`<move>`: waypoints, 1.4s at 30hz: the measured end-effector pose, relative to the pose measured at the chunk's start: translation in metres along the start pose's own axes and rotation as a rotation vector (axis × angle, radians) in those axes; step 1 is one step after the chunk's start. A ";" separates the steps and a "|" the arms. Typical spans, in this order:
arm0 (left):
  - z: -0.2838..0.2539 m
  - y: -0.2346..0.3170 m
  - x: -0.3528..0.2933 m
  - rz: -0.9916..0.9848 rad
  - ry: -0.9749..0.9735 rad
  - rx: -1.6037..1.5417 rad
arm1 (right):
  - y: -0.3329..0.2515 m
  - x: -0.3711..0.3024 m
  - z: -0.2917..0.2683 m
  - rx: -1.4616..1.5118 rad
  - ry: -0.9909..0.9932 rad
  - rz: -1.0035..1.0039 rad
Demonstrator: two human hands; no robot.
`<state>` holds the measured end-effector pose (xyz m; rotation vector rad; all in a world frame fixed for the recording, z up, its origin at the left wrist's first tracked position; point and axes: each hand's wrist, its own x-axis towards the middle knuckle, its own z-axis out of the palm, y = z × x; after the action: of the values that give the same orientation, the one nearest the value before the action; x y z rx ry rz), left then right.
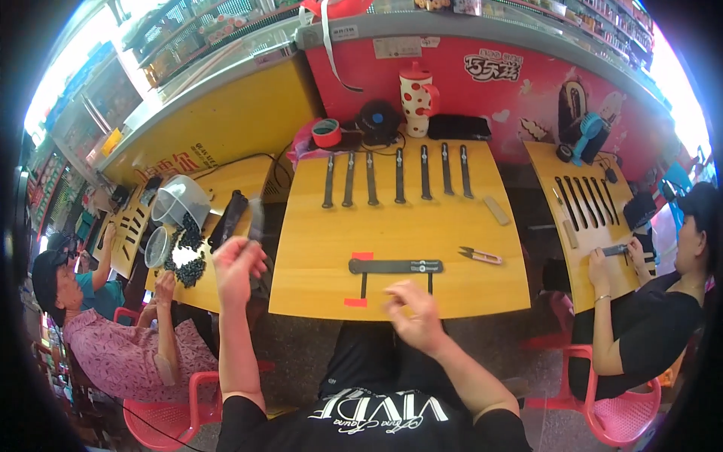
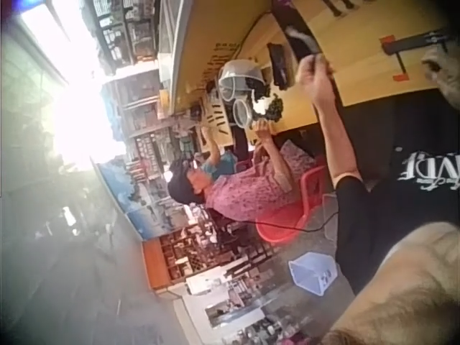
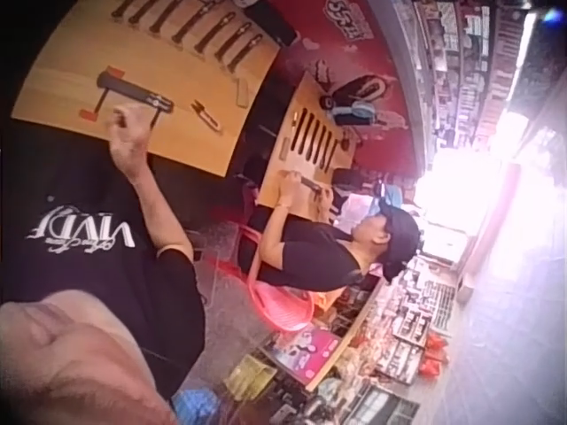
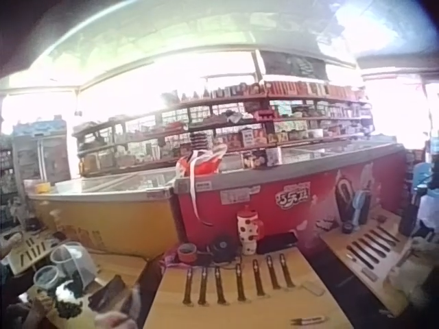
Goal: Attaching small plastic components to black fabric straps using a template on a workbench.
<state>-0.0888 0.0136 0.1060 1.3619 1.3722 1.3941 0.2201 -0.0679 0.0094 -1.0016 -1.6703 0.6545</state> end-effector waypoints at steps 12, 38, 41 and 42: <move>0.071 -0.015 -0.098 -0.494 -0.850 -0.109 | -0.015 -0.056 -0.051 0.908 0.427 0.440; 0.119 -0.095 -0.047 -0.470 -0.132 -0.276 | 0.049 -0.007 -0.060 0.289 0.336 0.659; 0.118 -0.098 -0.045 -0.466 -0.124 -0.233 | 0.058 -0.004 -0.058 0.243 0.307 0.594; 0.118 -0.101 -0.045 -0.458 -0.114 -0.239 | 0.057 -0.002 -0.057 0.249 0.341 0.611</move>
<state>0.0168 0.0080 -0.0161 0.8866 1.2928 1.1107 0.2911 -0.0434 -0.0198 -1.3609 -0.9500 0.9955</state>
